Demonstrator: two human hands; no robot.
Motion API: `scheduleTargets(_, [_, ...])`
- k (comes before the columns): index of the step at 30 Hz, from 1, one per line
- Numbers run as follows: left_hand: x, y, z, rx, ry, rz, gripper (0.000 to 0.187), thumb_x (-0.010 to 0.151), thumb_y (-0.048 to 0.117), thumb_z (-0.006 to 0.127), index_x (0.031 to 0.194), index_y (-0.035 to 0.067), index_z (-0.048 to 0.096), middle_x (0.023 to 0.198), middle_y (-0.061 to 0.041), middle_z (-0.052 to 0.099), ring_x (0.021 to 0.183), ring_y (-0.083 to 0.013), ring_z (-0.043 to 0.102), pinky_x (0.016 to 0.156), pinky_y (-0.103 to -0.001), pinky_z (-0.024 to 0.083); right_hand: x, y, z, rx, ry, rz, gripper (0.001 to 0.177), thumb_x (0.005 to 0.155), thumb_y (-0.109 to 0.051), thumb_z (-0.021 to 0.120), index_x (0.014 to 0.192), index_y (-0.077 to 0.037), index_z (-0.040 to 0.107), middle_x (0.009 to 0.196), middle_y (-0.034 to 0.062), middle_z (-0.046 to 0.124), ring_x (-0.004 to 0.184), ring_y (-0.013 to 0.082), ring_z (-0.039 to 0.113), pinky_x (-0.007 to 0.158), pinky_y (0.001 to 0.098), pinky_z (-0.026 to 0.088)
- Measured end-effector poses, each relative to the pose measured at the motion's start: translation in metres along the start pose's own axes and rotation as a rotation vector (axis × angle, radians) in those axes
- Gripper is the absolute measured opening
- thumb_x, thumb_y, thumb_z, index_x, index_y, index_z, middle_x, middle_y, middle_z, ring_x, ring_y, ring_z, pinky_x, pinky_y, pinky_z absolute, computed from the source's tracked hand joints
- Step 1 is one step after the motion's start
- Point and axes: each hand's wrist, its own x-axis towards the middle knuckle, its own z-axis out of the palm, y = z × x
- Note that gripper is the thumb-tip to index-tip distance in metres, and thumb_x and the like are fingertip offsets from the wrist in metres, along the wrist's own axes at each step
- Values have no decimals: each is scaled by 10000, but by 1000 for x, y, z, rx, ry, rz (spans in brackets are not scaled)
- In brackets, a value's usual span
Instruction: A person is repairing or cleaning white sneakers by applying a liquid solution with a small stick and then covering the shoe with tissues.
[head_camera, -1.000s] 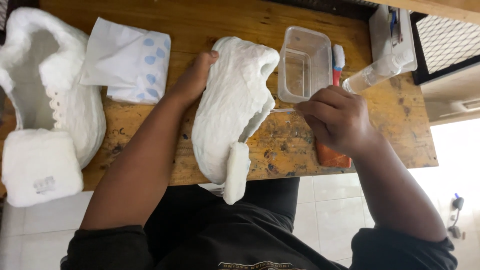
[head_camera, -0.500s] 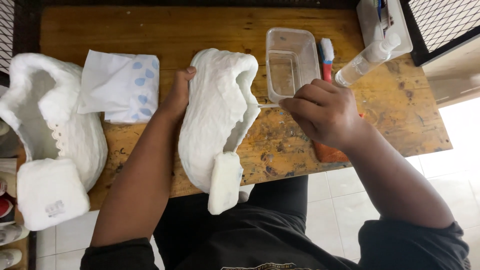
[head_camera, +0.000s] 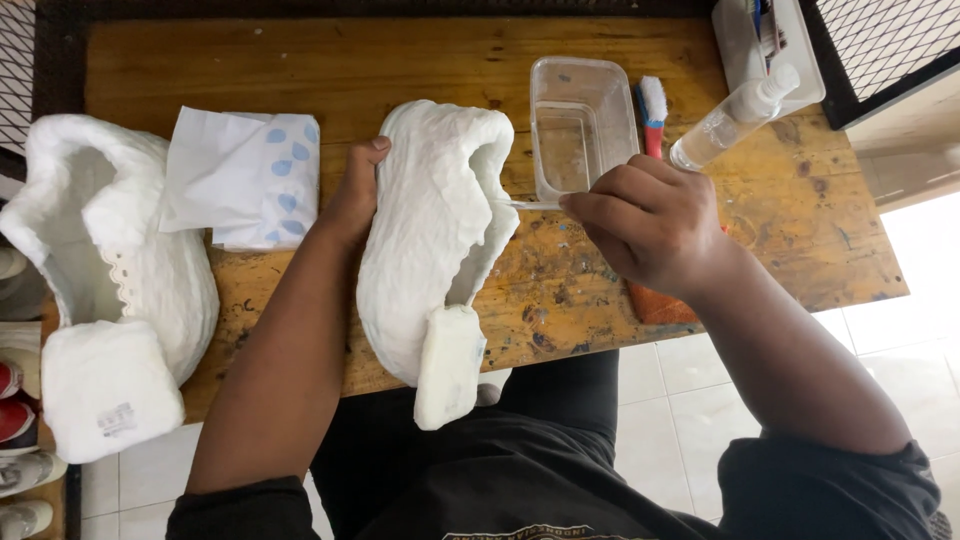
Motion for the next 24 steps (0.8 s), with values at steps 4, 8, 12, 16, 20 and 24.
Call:
scheduleTargets(4, [-2, 3, 0, 0, -12, 22, 457, 878, 577, 628, 1016, 145, 569, 848, -7, 531, 797, -177, 521, 763, -295, 501, 5, -5, -2, -39, -52, -19, 120, 942, 18, 720, 907, -79, 783, 729, 42, 599, 603, 211, 538, 557, 302, 495])
scheduleTargets(8, [-7, 9, 11, 51, -40, 54, 511, 885, 611, 609, 1043, 126, 581, 836, -22, 521, 784, -180, 511, 755, -279, 482, 4, -3, -5, -68, -25, -42, 113, 982, -25, 687, 940, -87, 771, 765, 51, 594, 618, 223, 533, 567, 308, 498])
scheduleTargets(12, [1, 3, 11, 23, 106, -9, 569, 835, 611, 627, 1148, 138, 584, 898, -17, 553, 857, -185, 550, 812, -301, 496, -19, 11, 2, 38, 19, 42, 136, 961, -19, 669, 951, -88, 786, 768, 45, 605, 611, 232, 549, 566, 317, 511])
scheduleTargets(16, [-6, 11, 13, 25, 91, -43, 604, 825, 631, 640, 1175, 142, 581, 900, -20, 545, 849, -185, 552, 796, -301, 500, -13, 7, -11, -35, -26, 35, 119, 967, -19, 679, 924, -82, 770, 771, 52, 601, 617, 245, 555, 567, 327, 511])
scheduleTargets(20, [1, 6, 3, 162, 77, -24, 658, 843, 706, 579, 1184, 143, 595, 907, -29, 550, 867, -197, 564, 835, -310, 505, -17, 3, -12, -13, -25, 37, 134, 936, -1, 679, 935, -84, 785, 766, 56, 607, 610, 236, 543, 556, 320, 504])
scheduleTargets(24, [11, 1, -7, 202, 42, 22, 554, 867, 661, 581, 1074, 147, 604, 879, -10, 541, 850, -180, 554, 824, -286, 490, -26, 5, -12, 27, -8, 30, 135, 922, 0, 685, 964, -74, 789, 780, 66, 612, 607, 237, 532, 560, 323, 503])
